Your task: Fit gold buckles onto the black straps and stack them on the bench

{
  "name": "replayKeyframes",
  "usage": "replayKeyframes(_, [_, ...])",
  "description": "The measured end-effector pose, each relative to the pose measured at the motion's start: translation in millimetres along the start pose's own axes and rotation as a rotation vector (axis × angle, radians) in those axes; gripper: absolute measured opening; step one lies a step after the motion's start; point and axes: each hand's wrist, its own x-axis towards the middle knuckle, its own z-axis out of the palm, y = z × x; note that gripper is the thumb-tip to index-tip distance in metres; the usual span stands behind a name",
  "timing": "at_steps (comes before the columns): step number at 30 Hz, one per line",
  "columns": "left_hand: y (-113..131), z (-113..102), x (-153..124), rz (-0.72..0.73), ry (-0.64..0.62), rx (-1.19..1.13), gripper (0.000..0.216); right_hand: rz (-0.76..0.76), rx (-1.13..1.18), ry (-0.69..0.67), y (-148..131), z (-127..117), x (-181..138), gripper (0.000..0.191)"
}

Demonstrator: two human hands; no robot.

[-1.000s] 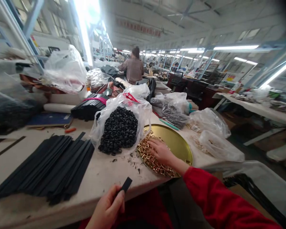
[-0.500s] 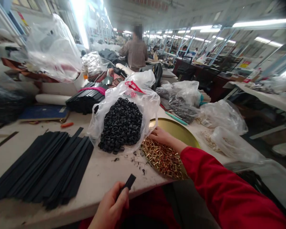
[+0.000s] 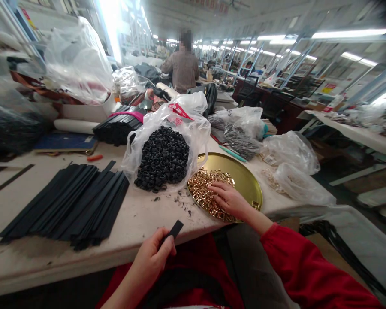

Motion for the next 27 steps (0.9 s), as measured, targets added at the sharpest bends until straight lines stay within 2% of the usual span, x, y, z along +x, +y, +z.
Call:
replayKeyframes(3, [-1, -1, -6, 0.013, 0.011, 0.008, 0.030, 0.104, -0.029, 0.067, -9, -10, -24, 0.028])
replayKeyframes(6, [0, 1, -8, 0.021, 0.015, 0.013, 0.029, 0.224, -0.087, 0.048, -26, -9, -40, 0.021])
replayKeyframes(10, [4, 7, -9, 0.056, 0.001, 0.057, 0.025, 0.311, -0.219, 0.018, -45, 9, -36, 0.016])
replayKeyframes(13, [6, 6, -10, 0.050, -0.013, 0.092, 0.025, 0.364, -0.136, 0.070, -46, 15, -28, 0.013])
replayKeyframes(16, [13, 3, -9, 0.050, 0.000, 0.105, 0.026, 0.454, 0.200, 0.189, -42, 8, -23, 0.013])
replayKeyframes(19, [24, 4, -2, 0.070, 0.001, 0.094, 0.024, 0.615, 0.810, 0.230, -50, -1, -19, 0.021])
replayKeyframes(21, [31, 7, 5, 0.090, -0.003, 0.069, 0.024, 0.725, 1.250, 0.196, -66, -4, -13, 0.026])
replayKeyframes(23, [36, 10, 14, 0.094, 0.011, 0.026, 0.025, 0.796, 1.569, 0.141, -88, -3, -7, 0.030])
replayKeyframes(27, [34, 11, 26, 0.051, 0.062, -0.077, 0.025, 0.819, 1.851, 0.023, -129, 10, 2, 0.026])
